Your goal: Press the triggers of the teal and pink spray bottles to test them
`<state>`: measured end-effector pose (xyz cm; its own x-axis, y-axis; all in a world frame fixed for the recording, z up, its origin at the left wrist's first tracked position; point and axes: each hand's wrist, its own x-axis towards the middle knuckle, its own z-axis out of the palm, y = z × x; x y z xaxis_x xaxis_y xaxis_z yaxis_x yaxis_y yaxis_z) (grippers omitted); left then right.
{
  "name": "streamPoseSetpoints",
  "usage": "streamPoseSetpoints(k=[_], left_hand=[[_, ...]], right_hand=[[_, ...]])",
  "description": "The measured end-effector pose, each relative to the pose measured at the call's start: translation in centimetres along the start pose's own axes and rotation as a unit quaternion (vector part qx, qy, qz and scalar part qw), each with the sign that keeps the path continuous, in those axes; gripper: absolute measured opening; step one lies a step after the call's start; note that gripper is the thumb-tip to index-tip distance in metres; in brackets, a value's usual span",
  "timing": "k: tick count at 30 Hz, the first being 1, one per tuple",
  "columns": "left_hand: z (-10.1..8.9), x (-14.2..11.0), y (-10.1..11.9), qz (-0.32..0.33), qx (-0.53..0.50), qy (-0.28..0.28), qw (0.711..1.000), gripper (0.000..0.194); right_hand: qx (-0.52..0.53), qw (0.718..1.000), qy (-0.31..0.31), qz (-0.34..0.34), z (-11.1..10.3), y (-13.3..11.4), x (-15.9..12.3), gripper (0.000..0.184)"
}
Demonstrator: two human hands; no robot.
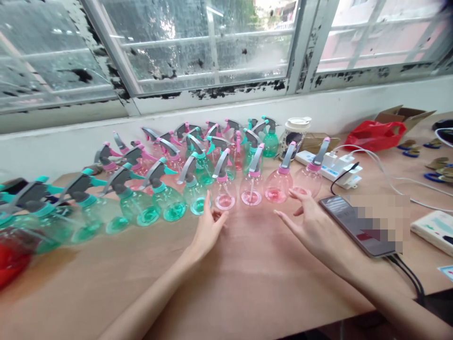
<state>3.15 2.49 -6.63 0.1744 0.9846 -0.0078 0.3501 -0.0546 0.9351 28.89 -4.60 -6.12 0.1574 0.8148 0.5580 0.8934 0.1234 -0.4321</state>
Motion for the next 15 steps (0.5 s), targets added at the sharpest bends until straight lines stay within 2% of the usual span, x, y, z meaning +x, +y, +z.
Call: streamPoseSetpoints(k=[4, 8, 12, 15], left_hand=[[0.7, 0.9, -0.4, -0.010, -0.013, -0.031, 0.999, 0.090], [0.9, 0.8, -0.7, 0.000, -0.016, -0.049, 0.999, 0.090], [0.3, 0.0, -0.9, 0.014, -0.001, -0.051, 0.999, 0.085], [-0.8, -1.1, -1.4, 0.021, 0.021, -0.051, 0.998, 0.076]], right_hand=[[-0.006, 1.000, -0.014, 0.009, -0.7, -2.0, 0.0, 0.072], [-0.006, 1.000, -0.023, 0.008, -0.5, -2.2, -0.6, 0.071], [0.006, 1.000, -0.020, -0.008, 0.4, -1.9, -1.4, 0.066], [0.033, 0.999, -0.029, -0.013, 1.3, -2.3, -2.0, 0.060]])
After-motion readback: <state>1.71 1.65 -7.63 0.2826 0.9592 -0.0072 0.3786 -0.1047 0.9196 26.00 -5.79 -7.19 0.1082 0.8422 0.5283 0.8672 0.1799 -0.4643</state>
